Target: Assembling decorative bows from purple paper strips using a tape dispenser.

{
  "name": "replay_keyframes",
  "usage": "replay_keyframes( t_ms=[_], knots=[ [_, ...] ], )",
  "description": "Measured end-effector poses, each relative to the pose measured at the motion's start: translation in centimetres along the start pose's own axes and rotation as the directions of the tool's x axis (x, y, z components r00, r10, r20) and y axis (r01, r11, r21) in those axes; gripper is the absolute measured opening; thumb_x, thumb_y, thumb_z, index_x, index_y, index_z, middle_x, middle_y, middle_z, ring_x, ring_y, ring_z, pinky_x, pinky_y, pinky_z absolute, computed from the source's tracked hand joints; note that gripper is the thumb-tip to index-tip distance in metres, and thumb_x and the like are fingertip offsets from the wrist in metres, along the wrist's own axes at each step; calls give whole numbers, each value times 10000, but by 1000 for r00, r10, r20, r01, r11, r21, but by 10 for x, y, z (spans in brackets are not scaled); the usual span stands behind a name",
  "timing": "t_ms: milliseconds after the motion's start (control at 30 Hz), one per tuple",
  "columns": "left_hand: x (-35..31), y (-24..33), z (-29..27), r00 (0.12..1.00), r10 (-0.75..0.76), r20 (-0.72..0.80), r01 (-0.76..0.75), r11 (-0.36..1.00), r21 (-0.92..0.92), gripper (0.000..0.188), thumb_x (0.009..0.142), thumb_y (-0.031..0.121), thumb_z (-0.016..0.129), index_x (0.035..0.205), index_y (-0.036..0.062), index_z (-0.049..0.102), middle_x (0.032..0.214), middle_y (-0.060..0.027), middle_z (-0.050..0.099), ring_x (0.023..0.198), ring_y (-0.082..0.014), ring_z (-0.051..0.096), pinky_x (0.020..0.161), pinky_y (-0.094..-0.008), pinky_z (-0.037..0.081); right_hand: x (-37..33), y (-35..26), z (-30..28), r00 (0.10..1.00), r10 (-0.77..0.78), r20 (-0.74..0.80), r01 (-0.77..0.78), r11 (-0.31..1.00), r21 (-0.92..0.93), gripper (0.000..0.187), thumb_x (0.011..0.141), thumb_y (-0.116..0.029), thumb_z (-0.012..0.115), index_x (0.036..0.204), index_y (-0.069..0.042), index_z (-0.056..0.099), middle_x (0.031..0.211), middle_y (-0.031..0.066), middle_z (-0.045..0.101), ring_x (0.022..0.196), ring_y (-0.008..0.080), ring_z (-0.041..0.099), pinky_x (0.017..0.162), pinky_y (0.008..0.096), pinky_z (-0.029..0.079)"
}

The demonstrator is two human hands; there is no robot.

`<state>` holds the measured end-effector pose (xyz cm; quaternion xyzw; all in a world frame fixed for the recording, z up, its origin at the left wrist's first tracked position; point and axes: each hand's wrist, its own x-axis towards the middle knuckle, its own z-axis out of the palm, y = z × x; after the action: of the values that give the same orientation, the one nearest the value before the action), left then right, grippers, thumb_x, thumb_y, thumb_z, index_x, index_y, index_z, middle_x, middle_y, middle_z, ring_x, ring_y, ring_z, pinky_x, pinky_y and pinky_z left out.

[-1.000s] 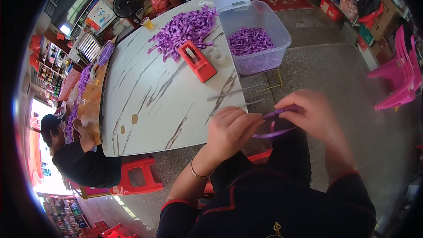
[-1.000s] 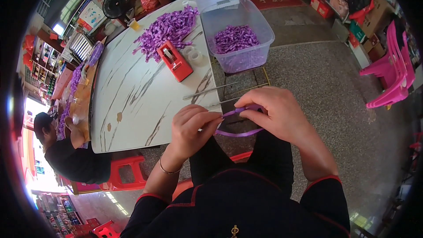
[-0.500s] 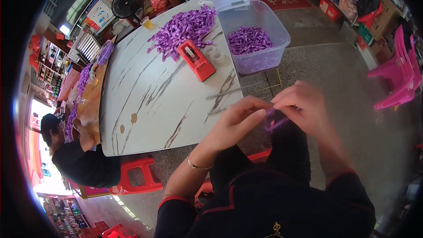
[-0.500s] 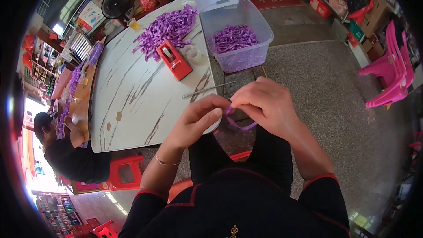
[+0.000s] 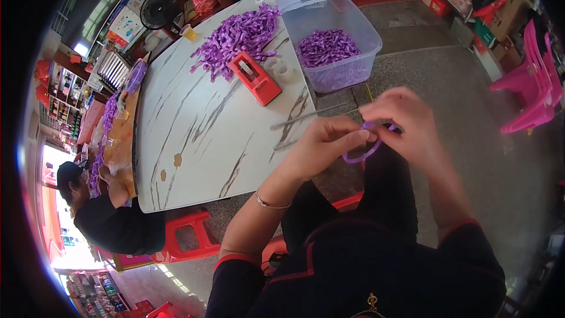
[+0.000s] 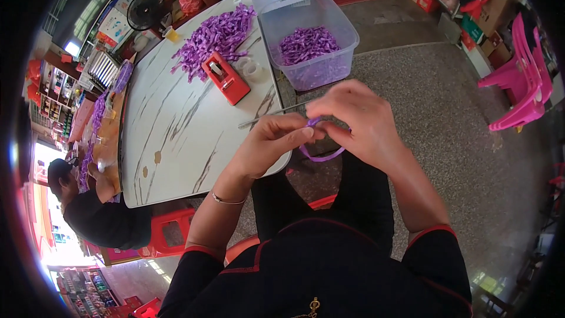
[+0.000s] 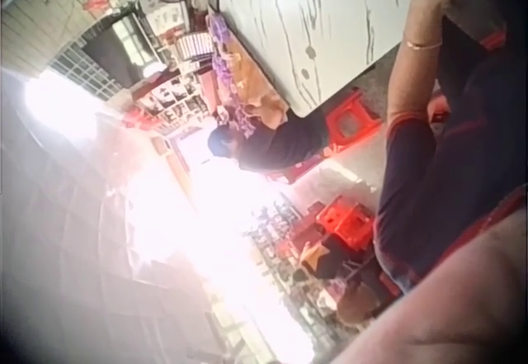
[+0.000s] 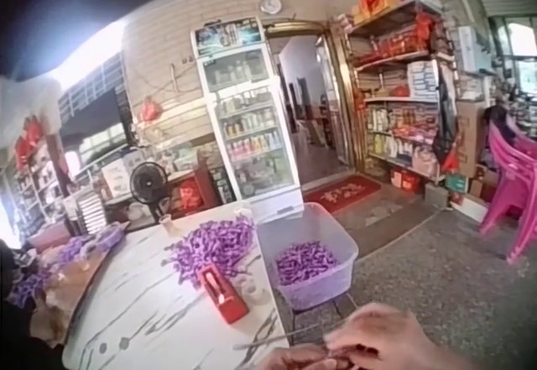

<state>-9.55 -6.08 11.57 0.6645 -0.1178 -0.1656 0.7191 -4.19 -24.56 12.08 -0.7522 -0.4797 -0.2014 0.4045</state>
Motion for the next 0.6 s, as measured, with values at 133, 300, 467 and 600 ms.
replay_keyframes(
  t_ms=[133, 300, 467, 600],
  knots=[
    [4, -11, -2, 980, 138, -141, -127, 988, 85, 181, 855, 136, 572, 938, 2, 662, 854, 5, 490, 828, -78, 454, 749, -226, 371, -14, -7, 4, 953, 265, -143, -260, 964, 55, 254, 682, 58, 586, 894, -78, 555, 915, 34, 603, 715, 138, 553, 627, 256, 438],
    [12, -17, -1, 935, 288, -209, -180, 889, 420, 151, 828, 130, 599, 930, 50, 676, 838, -4, 442, 831, -100, 424, 743, -248, 360, -35, -15, 28, 733, 672, 105, -484, 407, 775, 254, 790, 72, 456, 1009, -53, 420, 955, 66, 550, 745, 99, 544, 597, 191, 417],
    [19, -17, 6, 903, 391, -179, -205, 756, 622, 148, 822, 133, 609, 939, 77, 679, 822, -13, 431, 830, -110, 424, 760, -242, 342, -30, -20, 46, 634, 738, 230, -529, 197, 826, 336, 881, -125, 510, 1185, -38, 399, 863, 41, 571, 697, 102, 578, 522, 196, 417],
    [23, -13, 5, 928, 277, -252, -168, 909, 381, 156, 839, 134, 584, 927, 43, 675, 844, -5, 436, 844, -103, 427, 757, -241, 355, -40, -26, 46, 581, 726, 369, -639, 126, 759, 219, 898, -132, 482, 1071, -8, 531, 832, 62, 622, 699, 101, 602, 586, 200, 462]
  ],
)
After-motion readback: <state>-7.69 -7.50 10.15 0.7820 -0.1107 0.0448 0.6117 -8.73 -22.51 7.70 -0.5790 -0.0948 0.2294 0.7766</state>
